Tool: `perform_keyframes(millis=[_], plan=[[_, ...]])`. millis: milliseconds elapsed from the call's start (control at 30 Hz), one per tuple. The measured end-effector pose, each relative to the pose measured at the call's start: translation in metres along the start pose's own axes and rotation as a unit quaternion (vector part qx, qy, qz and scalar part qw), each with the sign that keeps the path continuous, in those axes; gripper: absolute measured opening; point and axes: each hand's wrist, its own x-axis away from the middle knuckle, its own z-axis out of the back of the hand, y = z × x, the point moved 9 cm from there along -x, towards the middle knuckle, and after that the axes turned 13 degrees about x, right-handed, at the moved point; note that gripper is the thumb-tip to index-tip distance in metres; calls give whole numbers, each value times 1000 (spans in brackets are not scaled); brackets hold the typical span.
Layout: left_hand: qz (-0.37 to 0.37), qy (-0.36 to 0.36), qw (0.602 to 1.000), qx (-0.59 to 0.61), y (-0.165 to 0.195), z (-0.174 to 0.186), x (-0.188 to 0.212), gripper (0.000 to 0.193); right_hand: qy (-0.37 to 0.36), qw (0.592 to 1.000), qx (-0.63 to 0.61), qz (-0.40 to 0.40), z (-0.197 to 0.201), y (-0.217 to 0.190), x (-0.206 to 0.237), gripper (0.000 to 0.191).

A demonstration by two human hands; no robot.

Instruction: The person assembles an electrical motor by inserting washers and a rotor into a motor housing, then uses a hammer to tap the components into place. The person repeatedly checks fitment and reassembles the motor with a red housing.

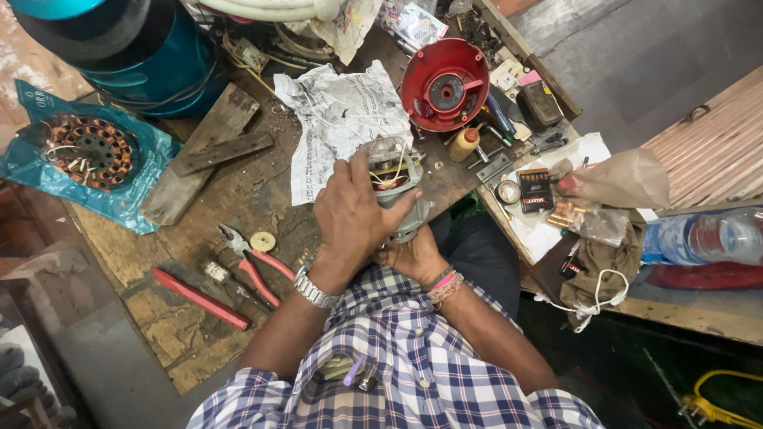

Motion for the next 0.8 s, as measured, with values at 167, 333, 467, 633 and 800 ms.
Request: perform_keyframes(millis=[167,333,467,633,800], plan=[[-8,-46,998,-34,0,-2,-1,97,-5,1000,-17,-24,-2,4,1,80],[-10,-65,997,-31,2,3,-3,104,29,999,0,-39,4,7,0,77],[-1,-84,996,-39,-2,5,-2,104,43,998,7,-50,6,11,-1,75],[132,-189,972,33,-53,-14,6,108,9,1000,1,20,-12,-16,8,75],[245,-108,902,339,-104,-32,25,105,37,982,162,87,-31,-55,32,64]])
